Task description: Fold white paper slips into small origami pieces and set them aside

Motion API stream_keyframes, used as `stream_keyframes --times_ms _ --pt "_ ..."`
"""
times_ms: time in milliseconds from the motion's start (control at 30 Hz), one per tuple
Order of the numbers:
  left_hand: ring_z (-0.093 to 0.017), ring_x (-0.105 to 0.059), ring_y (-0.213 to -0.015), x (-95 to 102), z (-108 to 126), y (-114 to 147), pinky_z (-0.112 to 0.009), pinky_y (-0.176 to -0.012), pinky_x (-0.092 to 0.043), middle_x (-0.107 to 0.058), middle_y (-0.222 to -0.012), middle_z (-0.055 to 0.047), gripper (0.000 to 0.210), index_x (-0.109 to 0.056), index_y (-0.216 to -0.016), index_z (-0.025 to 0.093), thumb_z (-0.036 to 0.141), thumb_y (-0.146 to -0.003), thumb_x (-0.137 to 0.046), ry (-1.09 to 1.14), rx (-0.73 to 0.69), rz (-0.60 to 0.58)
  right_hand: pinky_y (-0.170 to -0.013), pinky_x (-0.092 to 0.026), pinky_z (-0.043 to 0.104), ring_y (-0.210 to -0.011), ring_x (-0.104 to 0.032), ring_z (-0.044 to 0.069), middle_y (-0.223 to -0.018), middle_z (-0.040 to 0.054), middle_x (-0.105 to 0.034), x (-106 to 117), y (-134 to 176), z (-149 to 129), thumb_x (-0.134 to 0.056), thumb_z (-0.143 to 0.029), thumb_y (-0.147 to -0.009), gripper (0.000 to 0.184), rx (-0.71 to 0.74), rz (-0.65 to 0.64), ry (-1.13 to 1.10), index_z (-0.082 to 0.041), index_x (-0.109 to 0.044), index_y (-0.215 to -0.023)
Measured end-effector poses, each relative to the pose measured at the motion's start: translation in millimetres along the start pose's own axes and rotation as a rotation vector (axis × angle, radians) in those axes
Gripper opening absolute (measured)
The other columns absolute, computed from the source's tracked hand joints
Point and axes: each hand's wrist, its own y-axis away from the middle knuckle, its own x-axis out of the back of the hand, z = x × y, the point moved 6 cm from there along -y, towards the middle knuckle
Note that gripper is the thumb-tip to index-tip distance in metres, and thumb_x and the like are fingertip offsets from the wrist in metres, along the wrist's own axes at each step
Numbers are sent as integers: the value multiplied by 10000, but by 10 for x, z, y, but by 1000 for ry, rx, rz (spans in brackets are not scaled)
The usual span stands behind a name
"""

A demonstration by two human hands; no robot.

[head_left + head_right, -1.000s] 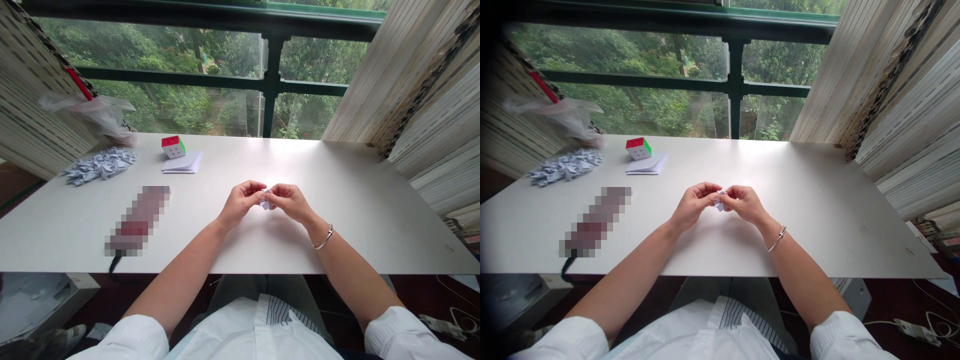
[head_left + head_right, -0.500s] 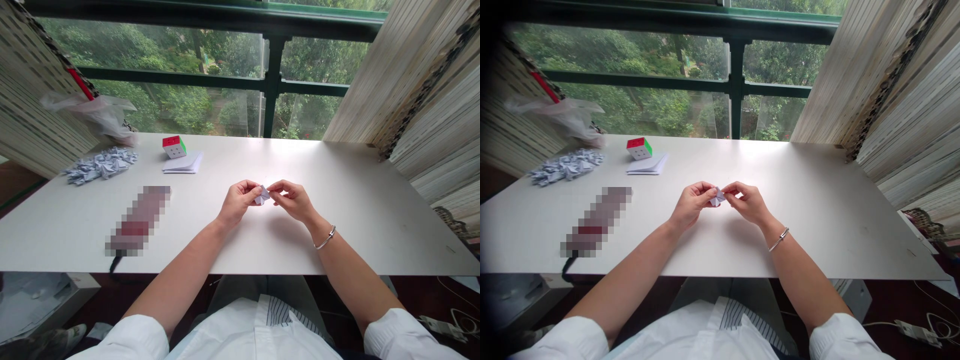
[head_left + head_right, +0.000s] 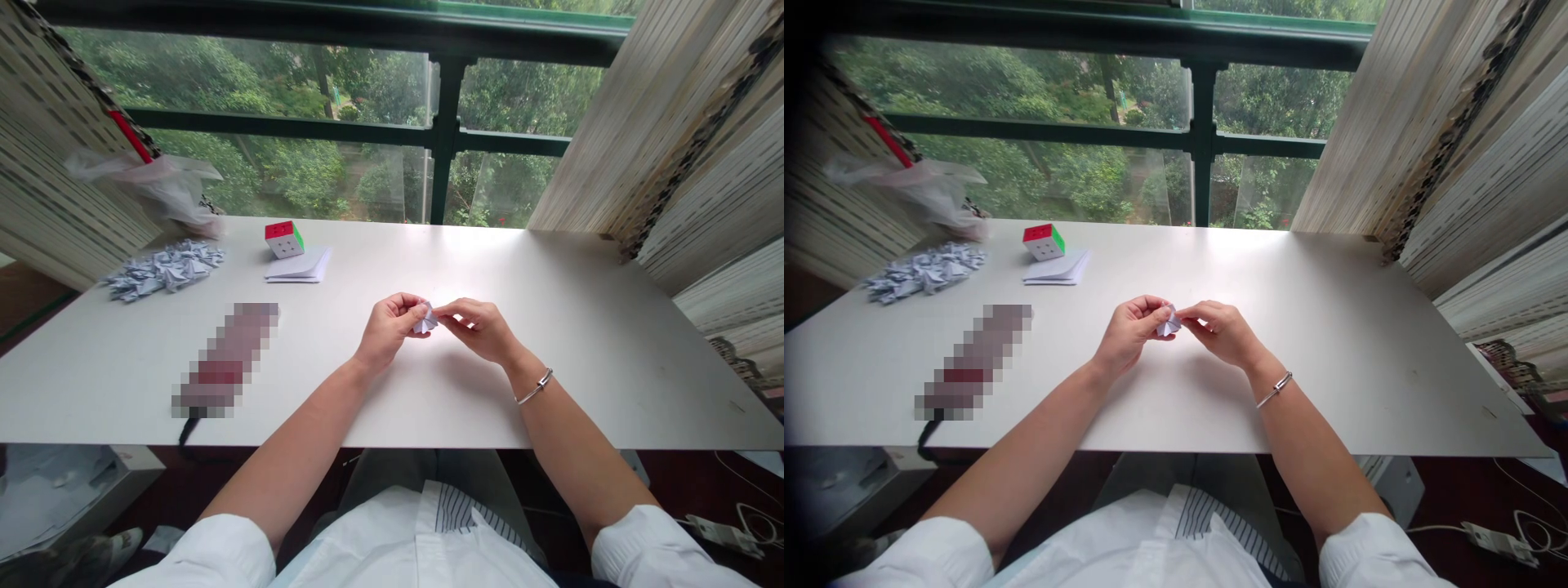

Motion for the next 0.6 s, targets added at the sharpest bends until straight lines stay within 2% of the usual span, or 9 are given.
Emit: stream_keyframes --times_ms 133,267,400,600 --pt "-154 -644 -688 -13 11 10 -328 -631 -599 -681 -760 -33 325 -654 -923 145 366 -719 -779 -3 -19 -4 -647 -554 301 -789 -642 170 -911 56 -716 7 4 12 -541 -291 -929 196 2 -31 80 -258 -707 -1027" --pt "-151 -645 -681 -23 15 11 -338 -642 -601 -680 -756 -30 322 -643 -913 147 363 -715 -779 -7 -37 -3 -653 -548 318 -785 -627 180 -912 62 -703 -2 8 24 -531 -321 -937 214 -21 -33 69 -271 -696 -1063" --pt "-156 -652 -696 -36 19 15 -351 -661 -602 -672 -758 -27 319 -636 -914 147 372 -728 -766 -6 -52 -9 -660 -512 300 -743 -603 164 -905 62 -673 -19 10 -8 -521 -323 -949 230 27 -42 116 -277 -684 -1105" --pt "-157 -652 -697 -43 17 15 -347 -671 -586 -677 -778 -32 313 -631 -913 145 348 -724 -774 10 -68 -5 -654 -481 283 -706 -593 147 -865 50 -638 20 7 -23 -521 -326 -958 211 40 -1 165 -270 -693 -1067"
